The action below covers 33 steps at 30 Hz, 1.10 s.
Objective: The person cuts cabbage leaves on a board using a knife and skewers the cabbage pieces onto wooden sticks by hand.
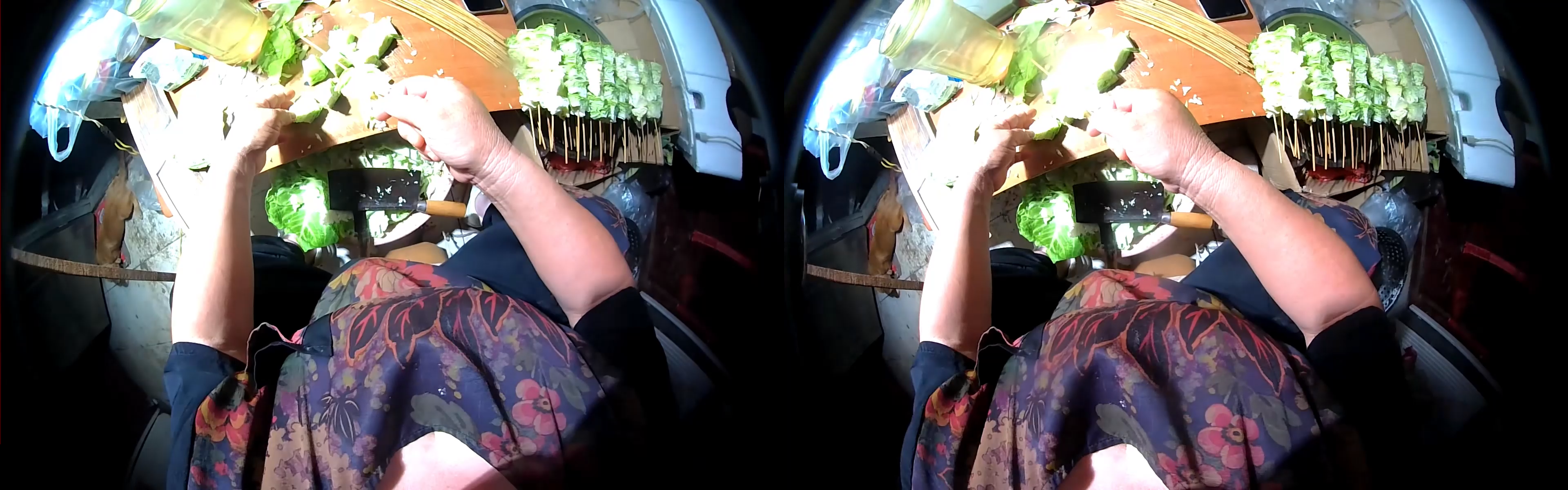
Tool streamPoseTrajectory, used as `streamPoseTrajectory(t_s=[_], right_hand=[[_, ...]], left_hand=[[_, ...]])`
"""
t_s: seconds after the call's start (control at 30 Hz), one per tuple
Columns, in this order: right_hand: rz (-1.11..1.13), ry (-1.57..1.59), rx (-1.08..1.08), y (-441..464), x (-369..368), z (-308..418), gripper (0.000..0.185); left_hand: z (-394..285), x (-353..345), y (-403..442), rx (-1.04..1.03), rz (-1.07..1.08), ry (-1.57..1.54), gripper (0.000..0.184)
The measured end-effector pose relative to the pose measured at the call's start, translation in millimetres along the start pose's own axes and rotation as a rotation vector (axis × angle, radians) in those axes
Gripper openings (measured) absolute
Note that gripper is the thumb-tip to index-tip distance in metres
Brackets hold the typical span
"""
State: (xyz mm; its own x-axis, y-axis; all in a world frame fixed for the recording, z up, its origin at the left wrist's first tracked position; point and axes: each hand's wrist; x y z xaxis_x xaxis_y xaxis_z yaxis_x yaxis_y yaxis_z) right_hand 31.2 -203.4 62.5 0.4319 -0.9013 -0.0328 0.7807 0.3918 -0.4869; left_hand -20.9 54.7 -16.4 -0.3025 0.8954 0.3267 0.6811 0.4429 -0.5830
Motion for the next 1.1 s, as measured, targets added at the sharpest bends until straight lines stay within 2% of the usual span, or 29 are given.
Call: streamPoseTrajectory(t_s=[0.1, 0.2, 0.27, 0.4, 0.5, 0.53, 0.57, 0.6, 0.63, 0.7, 0.73, 0.77, 0.8, 0.87, 0.93, 1.1], right_hand=[[0.002, -0.005, -0.005, -1.4, -0.8, -0.6, 0.022], [0.016, 0.014, -0.025, -2.5, -0.3, 1.5, 0.022], [0.011, 0.027, -0.023, -2.1, -1.9, 0.9, 0.022], [0.010, -0.024, -0.004, -0.5, -3.4, -3.4, 0.023], [0.028, -0.165, 0.059, -3.7, -6.5, -3.2, 0.022], [0.030, -0.162, 0.061, -4.5, -6.8, -5.7, 0.022], [0.065, -0.280, 0.293, -5.1, -6.4, -10.6, 0.021], [0.100, -0.397, 0.526, -5.0, -6.2, -15.5, 0.021], [0.114, -0.398, 0.562, -4.2, -7.1, -18.9, 0.020], [0.124, -0.392, 0.521, -7.9, -9.2, -17.8, 0.020], [0.133, -0.391, 0.477, -9.9, -10.8, -16.7, 0.020], [0.123, -0.367, 0.351, -10.5, -12.7, -15.3, 0.020], [0.126, -0.366, 0.356, -11.8, -13.9, -13.3, 0.020], [0.102, -0.330, 0.186, -13.8, -16.6, -9.9, 0.019], [0.103, -0.335, 0.192, -15.0, -18.0, -9.8, 0.019], [0.104, -0.347, 0.205, -13.9, -21.3, -11.0, 0.018]], left_hand=[[-2.8, -5.4, -4.3, -0.019, -0.011, 0.042, 0.051], [2.8, -8.7, 0.4, -0.088, 0.001, 0.036, 0.043], [-1.3, -9.8, -2.7, 0.001, 0.079, 0.002, 0.028], [3.4, -10.2, 0.2, 0.026, 0.006, 0.123, 0.026], [0.1, -7.8, -8.0, 0.058, -0.041, 0.087, 0.028], [1.9, -4.6, -8.1, 0.060, -0.049, -0.153, 0.028], [4.1, -0.8, -6.8, 0.060, -0.055, -0.393, 0.028], [9.2, 4.9, 0.6, 0.058, -0.058, -0.389, 0.028], [13.3, 11.7, 11.1, 0.070, -0.013, -0.568, 0.027], [13.4, 20.5, 20.5, 0.092, 0.022, -0.861, 0.023], [10.5, 22.2, 18.9, 0.088, 0.017, -0.860, 0.023], [8.0, 21.7, 17.6, 0.079, -0.045, -0.923, 0.027], [3.1, 20.1, 13.8, 0.070, -0.108, -0.987, 0.032], [-6.7, 20.5, 5.6, 0.040, -0.123, -0.952, 0.032], [-11.5, 18.9, 0.3, -0.059, -0.170, -0.885, 0.026], [-20.2, 14.4, -8.4, -0.101, -0.218, -0.866, 0.018]])
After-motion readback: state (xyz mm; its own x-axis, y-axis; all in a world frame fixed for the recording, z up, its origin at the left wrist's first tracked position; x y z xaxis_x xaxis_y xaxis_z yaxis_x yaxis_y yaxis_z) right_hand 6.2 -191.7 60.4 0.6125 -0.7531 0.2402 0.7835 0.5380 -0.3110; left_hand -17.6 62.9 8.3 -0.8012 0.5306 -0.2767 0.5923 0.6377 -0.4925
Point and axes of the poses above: each hand's wrist, its own y-axis towards the middle knuckle, its own x-axis out of the back of the hand, z = x × y, and after that the axes turned 14 degrees about -z, right-handed
